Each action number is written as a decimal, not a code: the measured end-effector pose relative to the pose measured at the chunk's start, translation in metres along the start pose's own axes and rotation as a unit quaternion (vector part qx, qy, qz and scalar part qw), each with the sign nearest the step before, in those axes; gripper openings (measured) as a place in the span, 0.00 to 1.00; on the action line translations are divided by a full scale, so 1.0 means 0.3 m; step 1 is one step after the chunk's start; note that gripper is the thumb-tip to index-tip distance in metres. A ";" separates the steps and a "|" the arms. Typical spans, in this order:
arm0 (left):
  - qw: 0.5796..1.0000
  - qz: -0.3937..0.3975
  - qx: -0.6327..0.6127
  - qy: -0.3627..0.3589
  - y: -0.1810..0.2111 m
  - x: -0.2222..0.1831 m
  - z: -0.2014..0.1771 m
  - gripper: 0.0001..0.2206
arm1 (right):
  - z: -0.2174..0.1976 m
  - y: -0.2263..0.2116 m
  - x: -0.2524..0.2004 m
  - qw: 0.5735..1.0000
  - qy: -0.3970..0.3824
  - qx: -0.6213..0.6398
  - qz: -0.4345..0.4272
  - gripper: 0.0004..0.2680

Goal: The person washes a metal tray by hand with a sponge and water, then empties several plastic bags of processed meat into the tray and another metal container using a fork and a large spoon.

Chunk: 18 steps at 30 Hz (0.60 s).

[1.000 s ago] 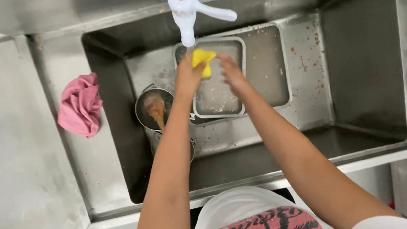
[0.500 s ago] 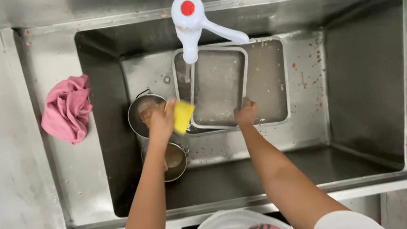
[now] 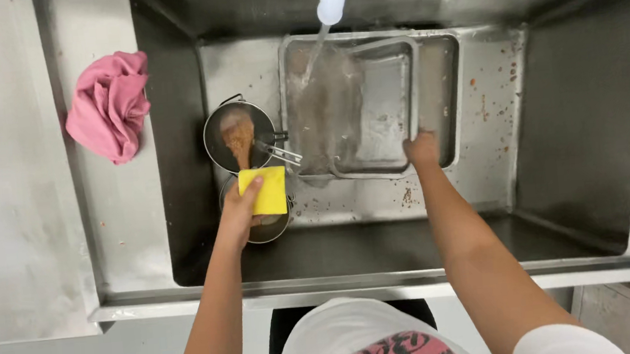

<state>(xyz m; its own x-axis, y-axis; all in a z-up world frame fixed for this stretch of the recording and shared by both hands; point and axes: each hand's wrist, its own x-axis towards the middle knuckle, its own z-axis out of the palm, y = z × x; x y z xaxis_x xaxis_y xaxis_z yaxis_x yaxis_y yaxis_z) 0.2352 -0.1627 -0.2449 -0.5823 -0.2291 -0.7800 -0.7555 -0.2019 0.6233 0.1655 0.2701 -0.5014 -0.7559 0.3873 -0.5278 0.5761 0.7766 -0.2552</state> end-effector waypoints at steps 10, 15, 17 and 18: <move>0.997 0.020 -0.076 0.003 -0.198 0.069 -0.063 0.15 | 0.056 -0.402 -0.027 0.901 -0.054 -0.118 -0.413 0.19; 0.986 -0.022 -0.161 -0.029 -0.220 0.020 -0.066 0.15 | 0.168 -0.503 0.155 0.842 -0.087 -0.371 -0.381 0.15; 0.986 -0.054 -0.156 -0.034 -0.245 -0.008 -0.082 0.17 | 0.163 -0.498 0.164 0.794 -0.125 -0.454 -0.385 0.14; 0.983 -0.048 -0.178 -0.026 -0.271 -0.011 -0.089 0.16 | 0.155 -0.495 0.167 0.724 -0.111 -0.532 -0.424 0.13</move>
<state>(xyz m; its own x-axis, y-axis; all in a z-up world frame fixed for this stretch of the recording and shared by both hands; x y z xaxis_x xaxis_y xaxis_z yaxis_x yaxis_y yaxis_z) 0.3066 -0.1709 -0.2914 -0.5340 -0.1461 -0.8328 -0.6606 -0.5426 0.5188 0.0566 0.1511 -0.5276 -0.5613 -0.4512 -0.6938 -0.7218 0.6771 0.1436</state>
